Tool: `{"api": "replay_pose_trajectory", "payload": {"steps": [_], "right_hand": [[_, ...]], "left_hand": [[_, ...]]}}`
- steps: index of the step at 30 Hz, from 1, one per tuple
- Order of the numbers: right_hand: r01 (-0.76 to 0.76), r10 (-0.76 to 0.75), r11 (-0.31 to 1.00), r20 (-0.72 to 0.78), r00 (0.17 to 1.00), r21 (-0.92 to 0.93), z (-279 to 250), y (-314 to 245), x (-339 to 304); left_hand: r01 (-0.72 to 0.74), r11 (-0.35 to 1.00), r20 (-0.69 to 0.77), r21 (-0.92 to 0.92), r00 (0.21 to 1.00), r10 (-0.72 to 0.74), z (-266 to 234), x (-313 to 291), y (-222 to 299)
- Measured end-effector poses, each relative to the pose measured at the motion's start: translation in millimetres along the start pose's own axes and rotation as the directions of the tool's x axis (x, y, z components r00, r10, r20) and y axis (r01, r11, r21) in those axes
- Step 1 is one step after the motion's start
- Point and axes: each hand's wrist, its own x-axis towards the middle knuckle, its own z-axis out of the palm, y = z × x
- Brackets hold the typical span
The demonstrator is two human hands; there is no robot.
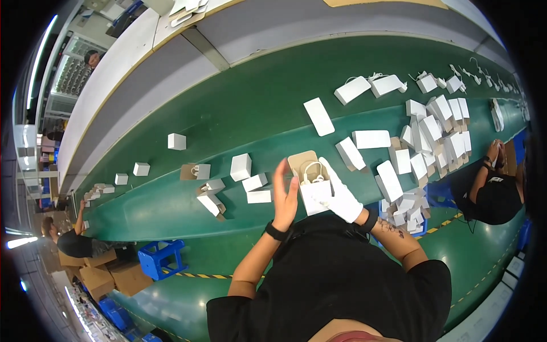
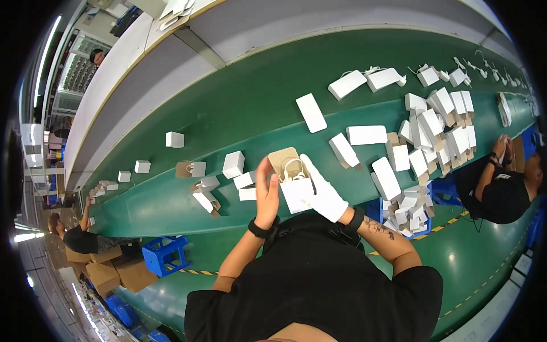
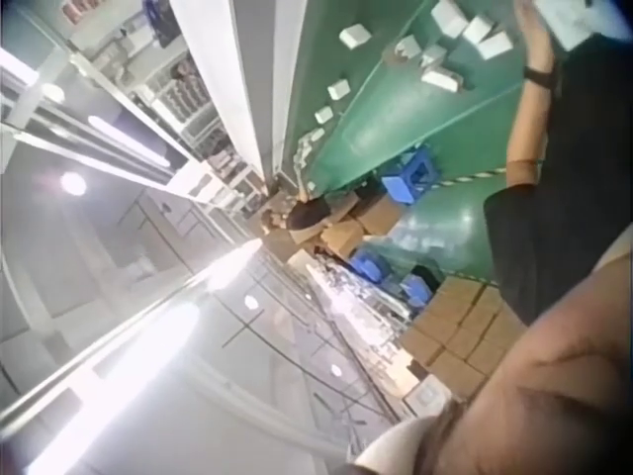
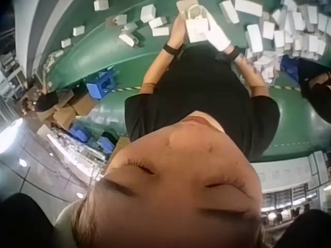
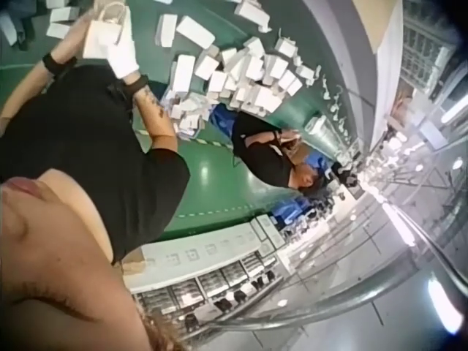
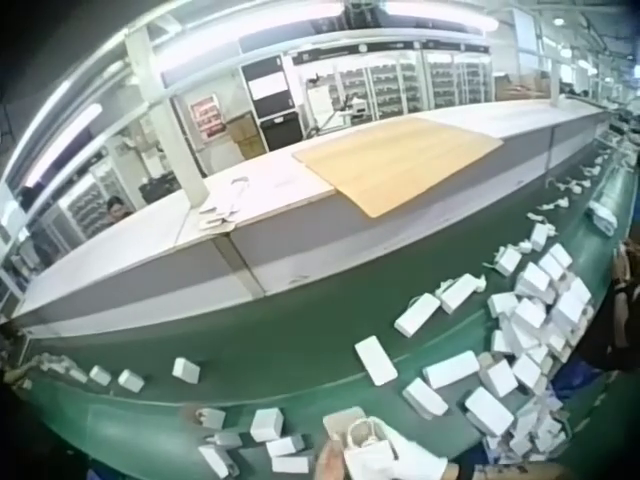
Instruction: The person picks up a power adapter and a box, places the adapter inside, and closes the box lid before setting it on the conveyor belt. This process is repeated for several power adapters and boxes.
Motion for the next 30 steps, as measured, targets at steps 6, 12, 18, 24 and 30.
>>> {"api": "replay_pose_trajectory", "payload": {"steps": [6, 12, 18, 24, 30], "right_hand": [[-0.066, 0.064, 0.998, 0.084, 0.994, 0.018, -4, -7, -22], [0.070, -0.025, 0.948, 0.149, 0.988, -0.309, -4, 4, -36], [0.076, 0.006, 0.943, 0.242, 0.970, -0.325, -1, 0, -31], [0.070, 0.007, 0.927, 0.204, 0.979, -0.369, -5, 6, -31], [-0.028, 0.072, 0.956, 0.140, 0.988, -0.292, -9, 12, -35]], "left_hand": [[-0.537, 0.349, 0.397, 0.768, 0.827, 0.399, 2, -7, 47], [-0.577, 0.411, 0.527, 0.706, 0.816, 0.239, -5, -20, 34], [-0.476, 0.648, 0.623, 0.594, 0.782, 0.004, -20, -12, 25], [-0.425, 0.613, 0.380, 0.666, 0.901, 0.212, -23, -21, 35], [-0.102, 0.870, 0.274, 0.482, 0.961, -0.039, -22, -42, 2]]}}
